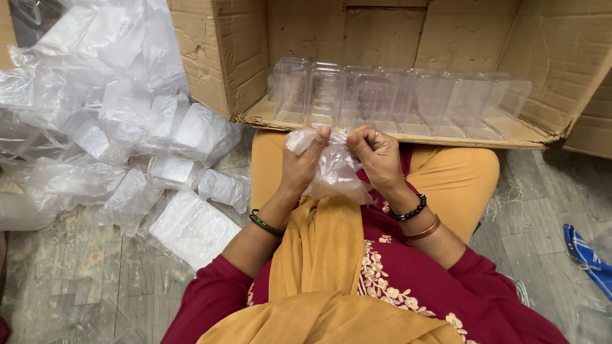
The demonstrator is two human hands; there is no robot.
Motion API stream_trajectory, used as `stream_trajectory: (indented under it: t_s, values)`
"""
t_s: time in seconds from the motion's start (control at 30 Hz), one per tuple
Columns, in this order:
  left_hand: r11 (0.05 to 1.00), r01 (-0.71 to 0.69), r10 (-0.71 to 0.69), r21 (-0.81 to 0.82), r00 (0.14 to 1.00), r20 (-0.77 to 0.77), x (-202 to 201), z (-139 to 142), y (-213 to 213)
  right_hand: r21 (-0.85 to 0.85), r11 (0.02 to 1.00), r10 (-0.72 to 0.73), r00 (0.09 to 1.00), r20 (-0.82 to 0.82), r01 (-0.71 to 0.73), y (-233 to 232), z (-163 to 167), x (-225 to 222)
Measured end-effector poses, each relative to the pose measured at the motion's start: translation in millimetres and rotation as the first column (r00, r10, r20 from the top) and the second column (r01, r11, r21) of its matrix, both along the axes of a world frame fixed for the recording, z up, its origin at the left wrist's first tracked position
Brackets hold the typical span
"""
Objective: The person sits on the floor and packs clear plastic containers for storage. They wrap containers in thin plastic bags one at a time and place the wrapped containers into a large cardboard box, arranging them in rows.
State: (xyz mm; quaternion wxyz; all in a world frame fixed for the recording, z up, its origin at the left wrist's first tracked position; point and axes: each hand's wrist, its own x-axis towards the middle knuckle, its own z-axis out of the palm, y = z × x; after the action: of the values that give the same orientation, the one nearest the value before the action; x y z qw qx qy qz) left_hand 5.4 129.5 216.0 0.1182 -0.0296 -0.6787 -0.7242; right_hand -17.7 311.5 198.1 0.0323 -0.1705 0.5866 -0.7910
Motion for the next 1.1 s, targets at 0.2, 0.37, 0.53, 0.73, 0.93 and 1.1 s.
stream_trajectory:
  t_s: [0.2, 0.37, 0.53, 0.73, 0.93, 1.1]
  values:
    - [0.985, 0.162, -0.168, -0.055, 0.976, -0.141, 2.7, 9.9, -0.3, -0.045, 0.998, -0.034, 0.999, 0.007, 0.035, 1.9, 3.0, -1.7]
    - [0.996, 0.086, -0.084, 0.028, 0.994, -0.067, 4.0, 6.6, -1.6, 0.012, 0.998, -0.069, 0.988, 0.137, 0.067, -3.0, -7.2, -1.3]
    - [0.999, 0.008, -0.009, -0.053, 1.000, -0.023, -0.7, -17.6, 3.6, -0.212, 0.976, 0.079, 0.988, 0.135, -0.049, -6.2, -8.2, -0.1]
    - [0.996, 0.077, -0.078, -0.038, 0.996, -0.042, -0.8, -27.7, 6.1, -0.274, 0.961, 0.068, 0.942, 0.329, 0.027, -5.8, -8.7, -5.5]
    - [0.603, 0.429, -0.694, 0.672, 0.697, 0.179, -0.6, -37.5, -38.7, -0.462, 0.873, 0.351, 0.861, 0.368, -0.158, 43.8, -17.4, -14.2]
    - [0.654, 0.661, -0.749, 0.368, 0.633, 0.195, -41.1, -56.0, -71.1, 0.270, 0.959, 0.045, 0.987, 0.154, -0.086, 100.0, -8.9, -16.5]
